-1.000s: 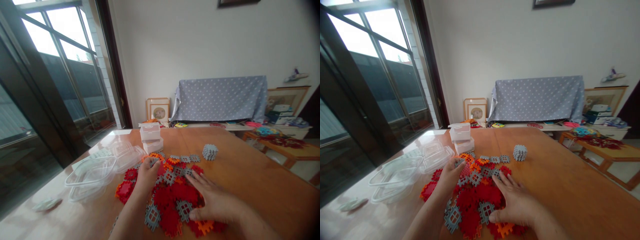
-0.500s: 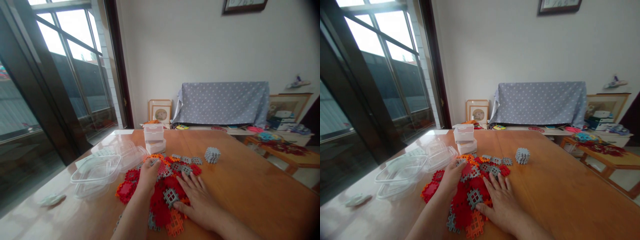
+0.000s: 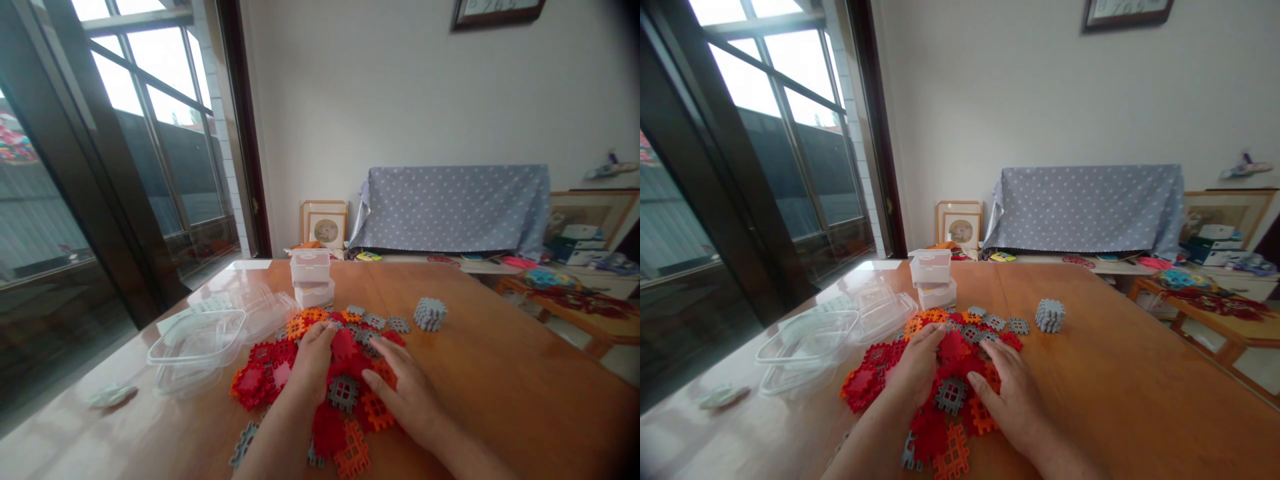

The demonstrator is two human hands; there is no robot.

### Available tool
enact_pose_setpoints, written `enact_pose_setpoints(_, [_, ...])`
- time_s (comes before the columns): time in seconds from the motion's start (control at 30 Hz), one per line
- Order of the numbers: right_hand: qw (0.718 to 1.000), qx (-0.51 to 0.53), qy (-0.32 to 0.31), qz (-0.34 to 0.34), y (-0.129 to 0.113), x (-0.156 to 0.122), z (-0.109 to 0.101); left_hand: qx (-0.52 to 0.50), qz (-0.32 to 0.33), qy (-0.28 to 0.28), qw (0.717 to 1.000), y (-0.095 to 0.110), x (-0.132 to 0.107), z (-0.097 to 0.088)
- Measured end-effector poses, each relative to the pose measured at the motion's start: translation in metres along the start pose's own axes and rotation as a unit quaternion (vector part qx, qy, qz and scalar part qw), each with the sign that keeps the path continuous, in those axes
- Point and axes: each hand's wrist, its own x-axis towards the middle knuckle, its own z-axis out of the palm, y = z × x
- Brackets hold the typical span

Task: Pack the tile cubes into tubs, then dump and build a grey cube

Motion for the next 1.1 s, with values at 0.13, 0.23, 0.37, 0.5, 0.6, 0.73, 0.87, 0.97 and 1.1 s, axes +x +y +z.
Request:
enact_pose_setpoints(0.13, [0.999,0.034,0.030,-0.021,-0.003,-0.006,-0.011,0.026,-0.023,-0.036,0.999,-0.007,-0.011,0.014])
enact_pose_setpoints(0.23, [0.998,0.022,0.033,-0.052,-0.005,-0.010,-0.016,0.055,-0.027,-0.057,0.996,-0.014,-0.018,0.023])
enact_pose_setpoints(0.37, [0.998,0.021,0.015,-0.063,-0.006,-0.011,-0.025,0.014,-0.041,-0.104,0.994,-0.018,-0.025,0.031])
enact_pose_setpoints(0.5, [0.999,0.036,0.005,-0.033,0.006,-0.007,-0.044,0.072,-0.047,-0.094,0.992,-0.010,-0.024,0.030])
enact_pose_setpoints(0.6, [0.998,0.057,-0.014,0.015,0.026,-0.003,-0.061,0.204,0.027,-0.047,0.977,-0.003,-0.016,0.019])
enact_pose_setpoints(0.73, [0.990,0.103,-0.083,0.055,0.052,-0.002,-0.072,0.382,0.147,-0.019,0.912,0.001,-0.004,0.002])
enact_pose_setpoints(0.87, [0.982,0.136,-0.115,0.067,0.064,-0.003,-0.073,0.526,0.219,0.025,0.821,0.001,-0.004,-0.002])
enact_pose_setpoints(0.97, [0.966,0.203,-0.146,0.069,0.057,-0.006,-0.077,0.589,0.263,0.022,0.764,0.002,-0.011,0.005])
enact_pose_setpoints(1.1, [0.923,0.267,-0.267,0.067,0.031,-0.015,-0.082,0.582,0.222,-0.039,0.781,0.003,-0.020,0.013])
